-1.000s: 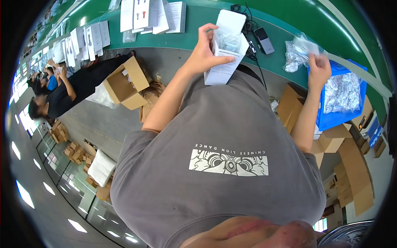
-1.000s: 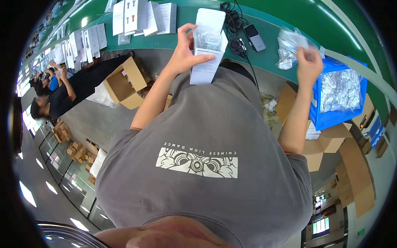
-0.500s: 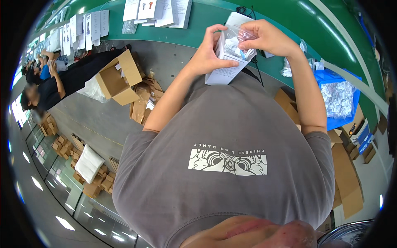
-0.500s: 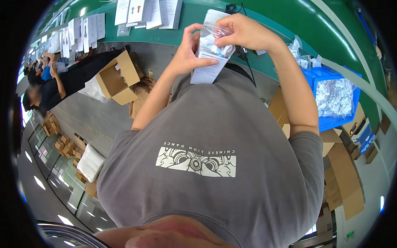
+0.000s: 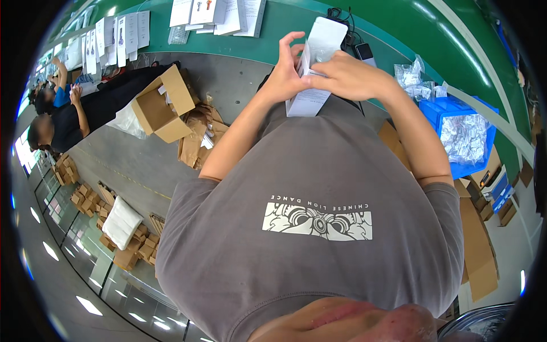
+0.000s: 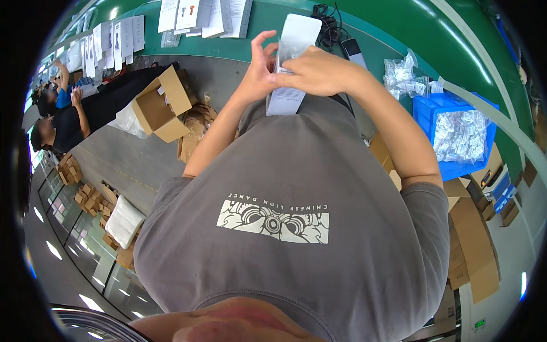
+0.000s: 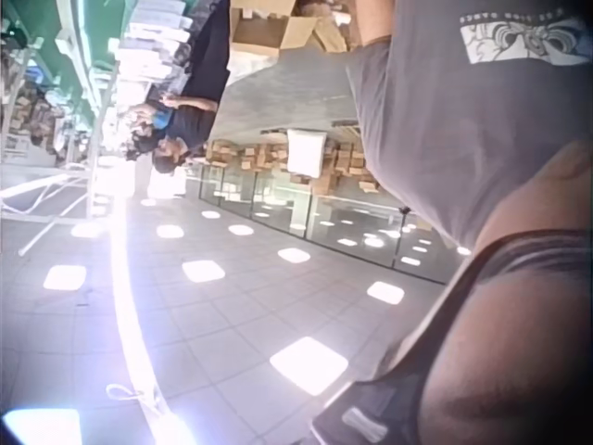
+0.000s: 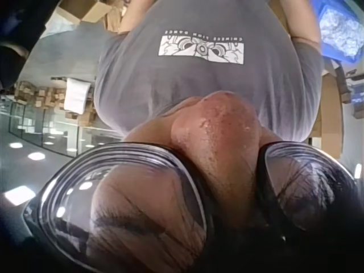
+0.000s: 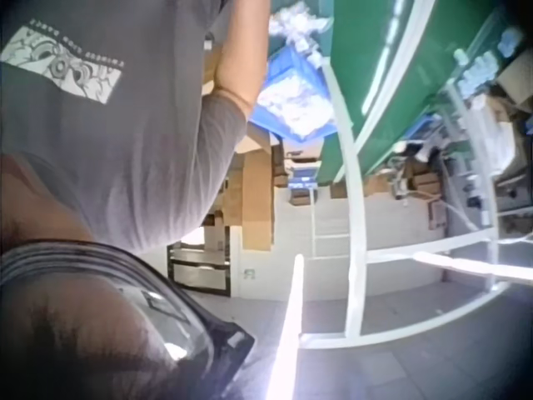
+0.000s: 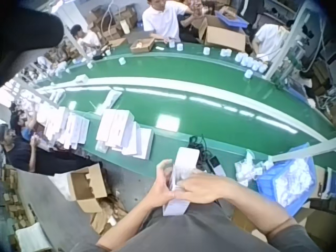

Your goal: Packaging items from plastic bags into small white cardboard boxes at an assembly line.

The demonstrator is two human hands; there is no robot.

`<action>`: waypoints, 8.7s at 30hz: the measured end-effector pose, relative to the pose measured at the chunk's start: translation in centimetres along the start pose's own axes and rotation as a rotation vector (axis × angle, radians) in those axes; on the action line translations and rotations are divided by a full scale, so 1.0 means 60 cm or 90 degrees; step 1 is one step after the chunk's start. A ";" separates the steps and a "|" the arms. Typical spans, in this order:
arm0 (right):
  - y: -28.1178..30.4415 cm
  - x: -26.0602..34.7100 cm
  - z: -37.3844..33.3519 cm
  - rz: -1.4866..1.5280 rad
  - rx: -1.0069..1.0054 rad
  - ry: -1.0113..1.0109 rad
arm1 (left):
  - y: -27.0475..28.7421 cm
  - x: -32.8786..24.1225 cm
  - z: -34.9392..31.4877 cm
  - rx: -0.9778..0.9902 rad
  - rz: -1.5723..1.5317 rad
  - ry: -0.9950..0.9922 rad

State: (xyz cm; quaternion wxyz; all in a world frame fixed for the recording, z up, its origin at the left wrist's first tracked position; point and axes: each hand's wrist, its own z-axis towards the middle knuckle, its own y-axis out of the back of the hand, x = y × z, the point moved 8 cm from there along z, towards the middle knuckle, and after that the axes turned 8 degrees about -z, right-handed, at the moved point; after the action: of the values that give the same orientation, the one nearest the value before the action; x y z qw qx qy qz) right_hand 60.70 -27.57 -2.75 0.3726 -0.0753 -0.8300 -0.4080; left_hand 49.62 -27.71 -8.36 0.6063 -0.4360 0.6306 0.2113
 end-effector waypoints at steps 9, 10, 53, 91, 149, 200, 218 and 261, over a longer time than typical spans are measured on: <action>0.009 -0.088 -0.024 0.289 -0.276 0.027 | 0.036 0.020 -0.019 -0.046 -0.095 0.016; 0.009 -0.115 -0.033 0.338 -0.382 -0.013 | 0.040 0.019 -0.015 -0.052 -0.094 0.012; -0.034 -0.062 0.009 0.415 -0.253 0.091 | 0.047 0.035 -0.017 -0.002 -0.056 -0.012; -0.189 -0.180 0.481 1.045 -0.642 -0.221 | 0.633 -0.040 0.170 -0.104 0.120 0.286; 0.132 -0.184 0.837 -0.718 -0.005 0.044 | 0.826 0.007 -0.089 -0.503 -0.128 0.262; 0.196 0.416 0.511 0.134 -0.064 0.524 | 0.678 -0.365 -0.082 -0.120 -0.030 0.372; 0.111 0.309 0.356 0.263 -0.387 0.126 | 0.576 -0.353 -0.096 -0.612 -0.077 -0.329; 0.086 -0.247 -0.150 -0.160 -0.687 -0.379 | 0.103 -0.180 0.092 -0.017 0.040 0.082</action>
State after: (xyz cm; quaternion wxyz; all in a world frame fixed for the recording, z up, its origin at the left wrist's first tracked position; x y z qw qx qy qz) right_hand 78.47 -28.14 -6.08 -0.0155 -0.2652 -0.5780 -0.7716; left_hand 46.57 -16.84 -0.69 0.5514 -0.4369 0.6790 0.2099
